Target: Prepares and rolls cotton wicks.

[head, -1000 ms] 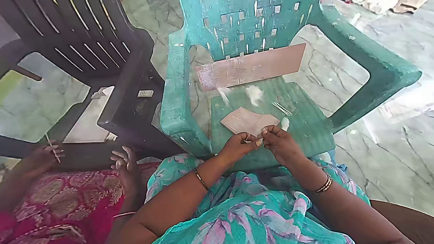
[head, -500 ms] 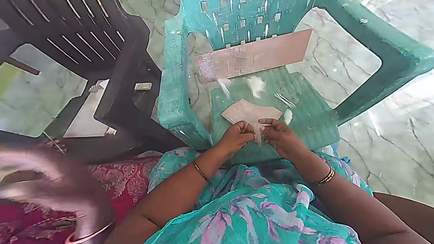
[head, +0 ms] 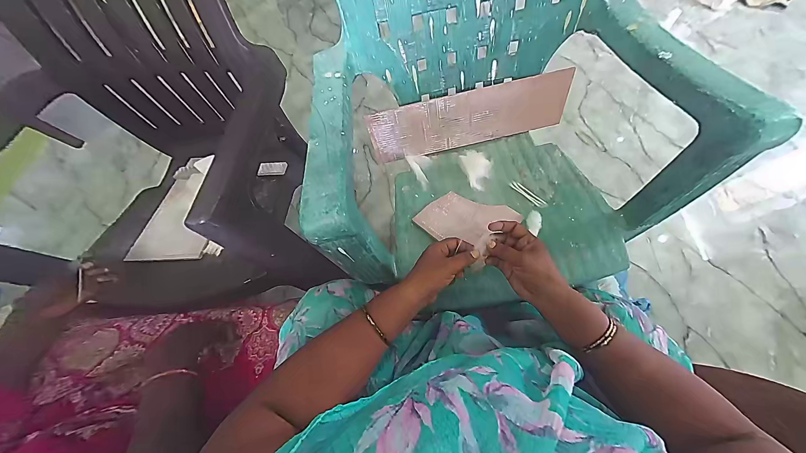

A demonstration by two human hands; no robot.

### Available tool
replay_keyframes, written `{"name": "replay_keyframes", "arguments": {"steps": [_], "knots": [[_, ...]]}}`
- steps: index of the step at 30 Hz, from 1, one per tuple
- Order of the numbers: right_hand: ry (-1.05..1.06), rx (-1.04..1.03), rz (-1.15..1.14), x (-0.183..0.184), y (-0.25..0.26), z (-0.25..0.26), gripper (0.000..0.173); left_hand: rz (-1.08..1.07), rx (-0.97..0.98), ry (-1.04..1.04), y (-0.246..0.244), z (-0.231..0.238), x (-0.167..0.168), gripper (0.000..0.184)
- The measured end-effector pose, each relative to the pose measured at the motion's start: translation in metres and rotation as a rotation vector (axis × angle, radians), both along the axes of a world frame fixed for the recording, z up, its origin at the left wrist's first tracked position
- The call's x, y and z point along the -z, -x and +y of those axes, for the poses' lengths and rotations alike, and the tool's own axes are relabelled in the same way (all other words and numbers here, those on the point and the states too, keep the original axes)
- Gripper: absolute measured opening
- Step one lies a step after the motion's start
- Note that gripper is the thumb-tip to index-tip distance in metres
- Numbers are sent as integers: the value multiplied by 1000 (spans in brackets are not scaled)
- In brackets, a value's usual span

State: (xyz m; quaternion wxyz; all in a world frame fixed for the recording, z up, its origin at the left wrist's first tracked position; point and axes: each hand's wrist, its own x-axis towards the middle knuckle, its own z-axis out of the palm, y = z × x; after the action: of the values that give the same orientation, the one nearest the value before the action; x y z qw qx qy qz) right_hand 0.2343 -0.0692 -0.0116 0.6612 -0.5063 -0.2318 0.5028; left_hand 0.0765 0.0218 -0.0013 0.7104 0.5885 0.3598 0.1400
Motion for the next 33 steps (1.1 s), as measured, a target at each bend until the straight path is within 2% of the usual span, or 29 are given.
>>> {"name": "replay_keyframes", "arguments": {"steps": [3,6,12,19,25,28,31,33], "knots": [[37,72,-12,-2,-2,0,23,16,-21,-25,0,3,0,11],[49,54,-30,-3,-6,0,19,18,-20,-27,0,5,0,11],[20,-51,-163,1,-7,2,38,52,38,-78,1,9,-2,9],[35,32,-153,-1,-7,5,31,54,-59,8,-1,9,-5,19],[43,49,-204,2,-8,6,31,83,-68,-80,-3,5,4,10],[114,3,-346,1,-13,13,34,191,-56,-264,-1,12,6,17],[222,-127,-632,6,-22,30,42,353,19,-448,-2,20,6,24],[270,-186,-851,10,-24,43,43,447,51,-495,-3,23,7,37]]}}
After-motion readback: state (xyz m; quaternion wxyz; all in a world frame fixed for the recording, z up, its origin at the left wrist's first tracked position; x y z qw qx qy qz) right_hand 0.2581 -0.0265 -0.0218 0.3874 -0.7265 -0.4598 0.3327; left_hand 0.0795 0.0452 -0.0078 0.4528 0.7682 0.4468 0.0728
